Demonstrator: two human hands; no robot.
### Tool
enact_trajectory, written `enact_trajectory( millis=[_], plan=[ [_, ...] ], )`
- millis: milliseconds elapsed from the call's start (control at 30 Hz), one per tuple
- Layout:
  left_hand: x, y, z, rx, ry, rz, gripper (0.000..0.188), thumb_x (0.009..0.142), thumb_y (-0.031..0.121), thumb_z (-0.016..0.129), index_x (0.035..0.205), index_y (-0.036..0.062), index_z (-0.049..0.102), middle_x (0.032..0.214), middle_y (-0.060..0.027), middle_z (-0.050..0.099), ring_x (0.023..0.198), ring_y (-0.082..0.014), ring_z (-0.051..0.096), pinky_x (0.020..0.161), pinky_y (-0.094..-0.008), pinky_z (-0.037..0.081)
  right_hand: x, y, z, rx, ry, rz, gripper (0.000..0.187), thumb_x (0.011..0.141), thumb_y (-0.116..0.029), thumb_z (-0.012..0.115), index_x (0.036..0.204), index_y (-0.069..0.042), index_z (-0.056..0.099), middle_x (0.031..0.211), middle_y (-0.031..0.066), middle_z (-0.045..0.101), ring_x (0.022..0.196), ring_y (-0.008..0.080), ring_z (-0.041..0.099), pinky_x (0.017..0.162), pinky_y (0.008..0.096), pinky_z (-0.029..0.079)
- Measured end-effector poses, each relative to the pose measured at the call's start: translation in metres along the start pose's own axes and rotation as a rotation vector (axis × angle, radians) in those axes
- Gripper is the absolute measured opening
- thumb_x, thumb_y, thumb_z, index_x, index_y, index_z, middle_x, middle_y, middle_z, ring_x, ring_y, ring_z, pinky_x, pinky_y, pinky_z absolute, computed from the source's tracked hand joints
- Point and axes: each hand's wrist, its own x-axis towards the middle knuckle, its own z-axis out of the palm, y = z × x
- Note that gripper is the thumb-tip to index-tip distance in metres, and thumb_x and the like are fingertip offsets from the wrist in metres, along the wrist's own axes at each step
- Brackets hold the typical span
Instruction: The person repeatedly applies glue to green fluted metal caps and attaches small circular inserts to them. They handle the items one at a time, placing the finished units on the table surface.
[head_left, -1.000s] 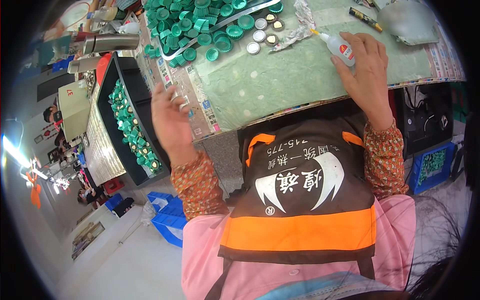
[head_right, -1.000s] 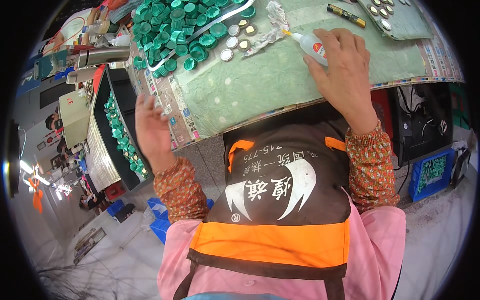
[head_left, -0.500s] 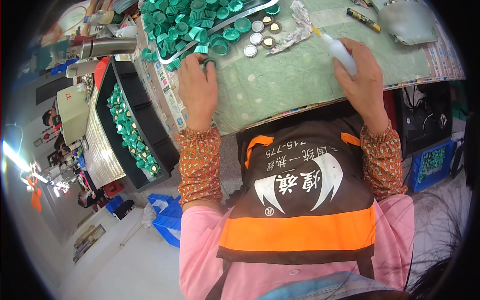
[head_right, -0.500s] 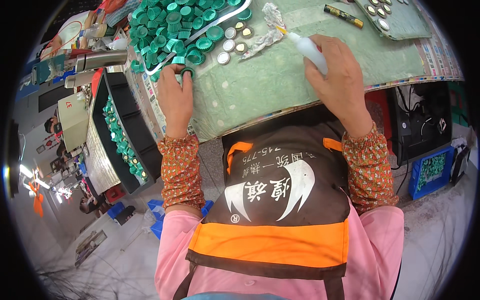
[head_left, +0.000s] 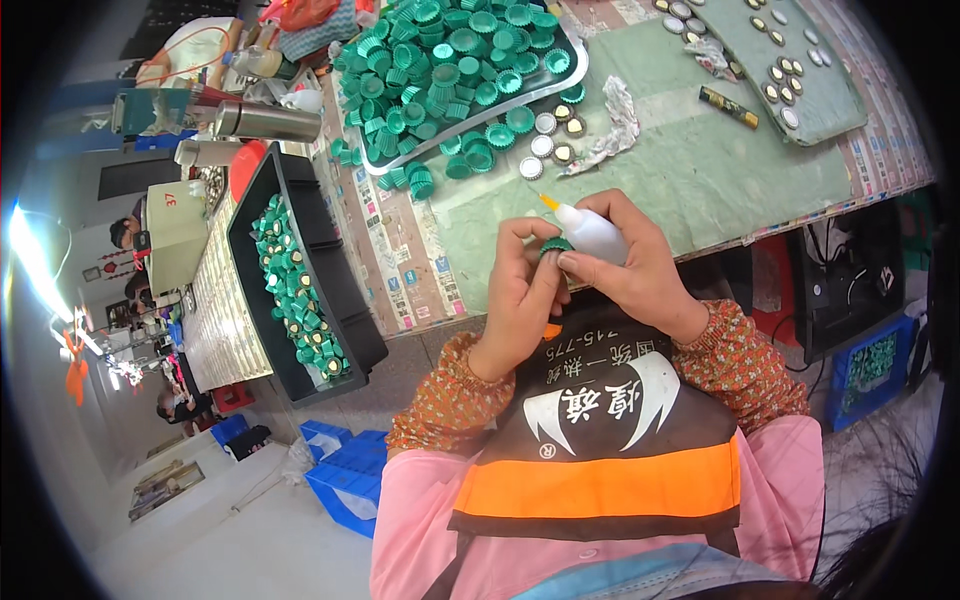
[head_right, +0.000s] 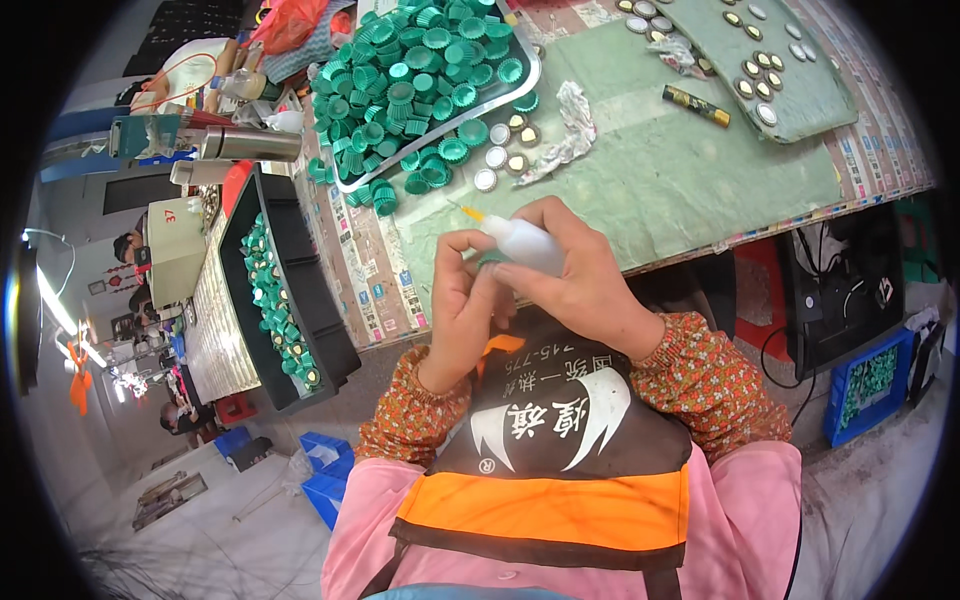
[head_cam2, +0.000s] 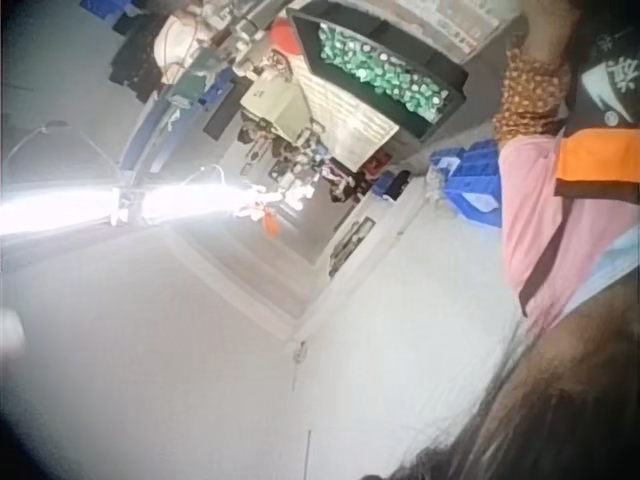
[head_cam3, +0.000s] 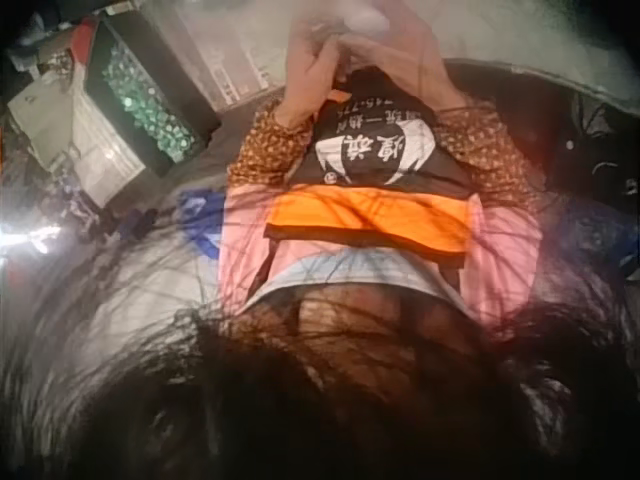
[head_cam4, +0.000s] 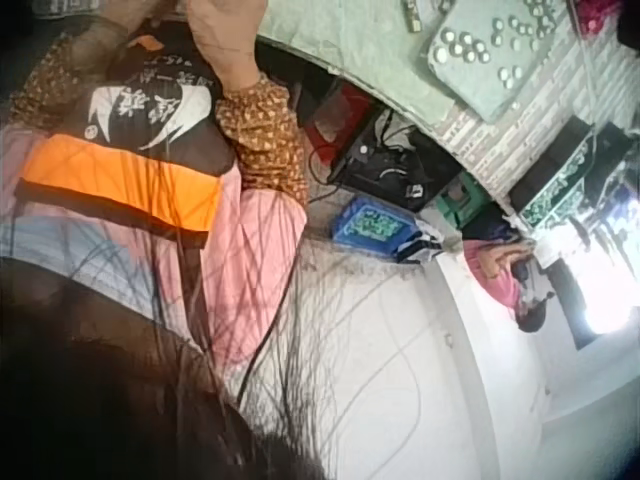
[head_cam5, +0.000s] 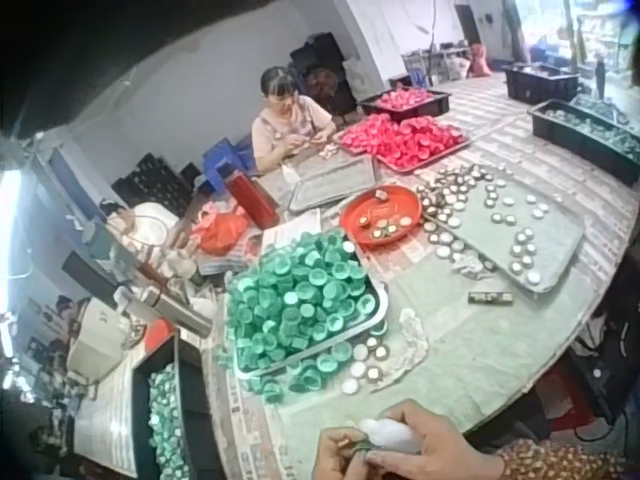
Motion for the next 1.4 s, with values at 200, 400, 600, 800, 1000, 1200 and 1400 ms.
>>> enact_trajectory(
  millis=[200,400,600,800,1000,1200,1400],
  plan=[
    [-0.006,0.005,-0.013,-0.568,-0.289,-0.297,0.031,0.106,0.024,0.054,0.133,0.0122,0.044,0.106,-0.0155,0.066,0.084,-0.0156,0.067,0.063,-0.0263,0.061,-0.002,-0.013,-0.015,0.253,-0.13,0.299,0.027,0.09,-0.008,0.072,0.11,-0.002,0.055,0.096,0.0064,0.063,0.076,0.0075,0.064,0.064,0.0265,0.054],
    [-0.009,-0.008,-0.022,-0.674,-0.32,-0.318,0.033,0.103,0.022,0.058,0.133,0.012,0.046,0.113,-0.0176,0.065,0.089,-0.0189,0.068,0.067,-0.03,0.064,-0.004,-0.019,-0.014,0.105,-0.154,0.278,0.03,0.09,-0.008,0.071,0.113,0.0,0.055,0.097,0.0085,0.064,0.079,0.0125,0.065,0.067,0.0292,0.054],
    [-0.01,-0.016,-0.031,-0.892,-0.238,-0.25,0.052,0.101,0.019,0.058,0.148,0.0081,0.038,0.128,-0.0203,0.059,0.095,-0.0232,0.066,0.07,-0.0332,0.065,-0.017,-0.015,-0.034,-0.302,-0.06,-0.178,0.036,0.089,-0.012,0.072,0.12,0.0,0.058,0.104,0.0149,0.065,0.087,0.024,0.067,0.077,0.0347,0.053],
    [-0.016,-0.021,-0.031,-0.833,-0.168,-0.277,0.062,0.1,0.021,0.06,0.152,-0.0001,0.035,0.13,-0.0209,0.058,0.098,-0.0225,0.064,0.073,-0.033,0.065,-0.033,-0.021,-0.035,-0.471,-0.084,-0.356,0.042,0.082,-0.019,0.08,0.117,-0.002,0.063,0.097,0.0161,0.07,0.077,0.0341,0.07,0.066,0.0371,0.055],
    [-0.017,-0.019,-0.031,-0.748,-0.189,-0.262,0.063,0.101,0.023,0.061,0.154,0.0022,0.034,0.131,-0.0206,0.059,0.096,-0.0204,0.065,0.074,-0.032,0.065,-0.037,-0.016,-0.03,-0.545,-0.158,-0.451,0.038,0.08,-0.021,0.082,0.108,-0.005,0.063,0.079,0.0116,0.066,0.066,0.0325,0.066,0.057,0.0401,0.051],
    [-0.019,-0.022,-0.029,-0.714,-0.193,-0.273,0.06,0.102,0.022,0.06,0.154,0.0043,0.036,0.13,-0.0201,0.061,0.096,-0.0194,0.065,0.075,-0.0307,0.064,-0.039,-0.015,-0.026,-0.551,-0.168,-0.431,0.034,0.081,-0.021,0.081,0.105,-0.005,0.061,0.074,0.0126,0.063,0.064,0.034,0.064,0.056,0.0417,0.049],
    [-0.022,-0.021,-0.026,-0.67,-0.186,-0.275,0.057,0.102,0.019,0.06,0.153,0.0039,0.038,0.131,-0.0204,0.061,0.095,-0.0183,0.066,0.076,-0.0305,0.064,-0.039,-0.017,-0.025,-0.551,-0.197,-0.399,0.03,0.083,-0.021,0.078,0.102,-0.005,0.06,0.072,0.013,0.061,0.064,0.0346,0.064,0.056,0.0428,0.048]
  ],
)
